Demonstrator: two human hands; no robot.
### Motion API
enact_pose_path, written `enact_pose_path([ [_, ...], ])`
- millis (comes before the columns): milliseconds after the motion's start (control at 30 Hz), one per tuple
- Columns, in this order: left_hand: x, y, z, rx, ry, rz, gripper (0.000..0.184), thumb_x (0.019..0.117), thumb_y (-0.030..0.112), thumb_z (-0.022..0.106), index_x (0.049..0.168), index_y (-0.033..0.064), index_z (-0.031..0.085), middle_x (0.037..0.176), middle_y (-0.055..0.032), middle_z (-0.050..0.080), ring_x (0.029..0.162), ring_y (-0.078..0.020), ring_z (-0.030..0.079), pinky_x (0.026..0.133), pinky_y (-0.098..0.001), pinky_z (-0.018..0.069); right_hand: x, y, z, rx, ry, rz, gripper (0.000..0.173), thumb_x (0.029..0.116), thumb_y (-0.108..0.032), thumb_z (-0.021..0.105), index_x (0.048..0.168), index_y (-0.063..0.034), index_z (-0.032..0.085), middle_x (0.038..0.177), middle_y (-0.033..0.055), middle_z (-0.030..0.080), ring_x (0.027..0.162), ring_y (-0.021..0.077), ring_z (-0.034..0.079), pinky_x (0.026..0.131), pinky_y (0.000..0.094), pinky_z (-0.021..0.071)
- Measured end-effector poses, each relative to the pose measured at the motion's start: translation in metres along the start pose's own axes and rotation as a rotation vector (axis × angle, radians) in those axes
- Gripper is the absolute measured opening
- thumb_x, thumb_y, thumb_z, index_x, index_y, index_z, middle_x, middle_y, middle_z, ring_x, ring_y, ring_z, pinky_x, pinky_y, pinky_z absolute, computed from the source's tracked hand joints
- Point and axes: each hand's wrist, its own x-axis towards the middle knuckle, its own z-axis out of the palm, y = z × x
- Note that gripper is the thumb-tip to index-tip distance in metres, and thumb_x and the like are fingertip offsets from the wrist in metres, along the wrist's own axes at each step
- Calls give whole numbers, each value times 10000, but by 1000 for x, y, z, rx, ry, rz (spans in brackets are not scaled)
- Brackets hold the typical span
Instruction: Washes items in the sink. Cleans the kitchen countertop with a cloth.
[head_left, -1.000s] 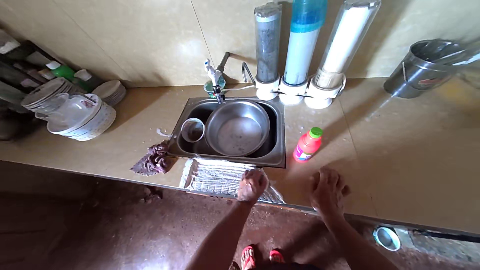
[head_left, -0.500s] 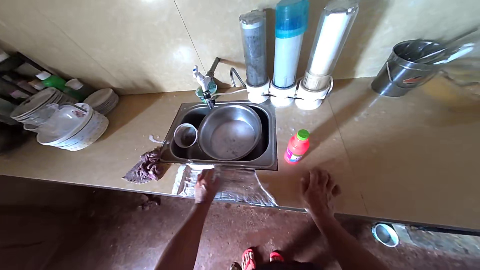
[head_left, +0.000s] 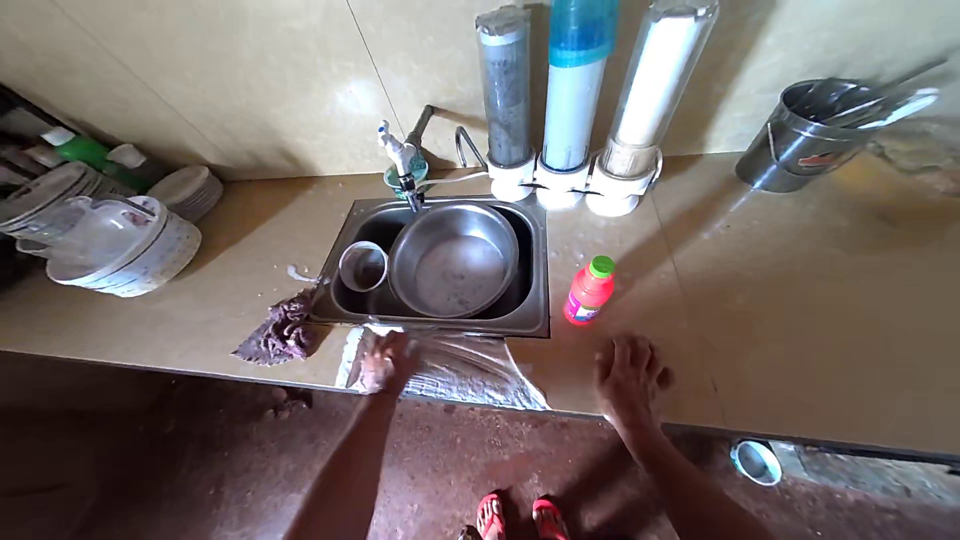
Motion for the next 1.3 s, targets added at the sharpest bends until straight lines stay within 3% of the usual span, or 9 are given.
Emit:
enact_pose_path([
  [167, -23, 82, 57, -114, 304, 656, 251, 886, 250, 689, 844, 10, 751, 954, -169, 754, 976, -407, 712, 801, -554, 571, 0, 1, -4, 20, 11, -24, 531, 1038, -327, 482, 1459, -5, 511, 1551, 282, 418, 1471, 505, 321, 1117, 720, 259],
  [367, 7, -26, 4, 15, 94, 59, 376, 1021, 271, 574, 1199, -29, 713, 1296, -257, 660, 1296, -465, 558, 1112, -604, 395, 0, 0, -3, -18, -11, -5, 554, 1044, -352, 441, 1490, -26, 487, 1578, 257, 397, 1496, 475, 294, 1144, 705, 228],
  [467, 0, 4, 7, 10, 53, 95, 378, 1024, 279, 571, 1217, -13, 715, 1300, -243, 665, 1289, -445, 574, 1102, -578, 418, 0, -2, -1, -14, 14, 0, 540, 1037, -336, 458, 1466, -12, 509, 1563, 270, 411, 1488, 488, 303, 1133, 710, 245],
  [633, -27, 75, 56, -166, 276, 560, 275, 901, 243, 672, 907, -16, 764, 999, -195, 751, 1000, -416, 709, 872, -552, 565, -1, 1, 0, 11, 80, -42, 512, 1029, -313, 492, 1425, 7, 541, 1514, 278, 468, 1448, 507, 360, 1095, 717, 290],
  [800, 0, -28, 6, -45, 96, -21, 412, 1020, 298, 581, 1261, -20, 686, 1351, -255, 631, 1332, -445, 540, 1122, -588, 403, 1, -3, -7, -15, -29, 9, 542, 1047, -361, 458, 1477, -33, 505, 1576, 262, 391, 1493, 483, 291, 1142, 703, 237],
  [900, -2, -8, -2, -30, 43, -59, 413, 1031, 304, 570, 1297, 5, 674, 1382, -244, 616, 1360, -439, 517, 1135, -584, 388, 0, -6, -8, -21, -58, 42, 552, 1049, -363, 455, 1493, -37, 487, 1599, 261, 356, 1511, 477, 253, 1158, 697, 207],
  [1100, -30, 101, 37, -299, 33, 353, 311, 968, 216, 620, 1076, -48, 745, 1180, -225, 716, 1164, -384, 663, 1019, -513, 509, -3, -2, -6, 10, 24, -4, 515, 1035, -327, 486, 1442, -15, 530, 1536, 254, 452, 1474, 479, 332, 1124, 703, 266],
  [1233, -22, 59, 3, -575, 124, 70, 248, 1010, 99, 548, 1069, -94, 693, 935, -222, 711, 852, -293, 697, 828, -456, 555, -2, -3, -5, 12, 46, -10, 504, 1032, -322, 491, 1429, -15, 542, 1535, 262, 449, 1470, 489, 331, 1115, 709, 270],
  [1300, -14, 19, -15, -437, 193, -99, 302, 1058, 156, 510, 1157, -67, 688, 1050, -256, 709, 990, -368, 694, 921, -536, 523, -3, -4, -3, 8, 59, -12, 506, 1031, -325, 479, 1421, -9, 546, 1527, 257, 459, 1465, 489, 341, 1114, 706, 273],
])
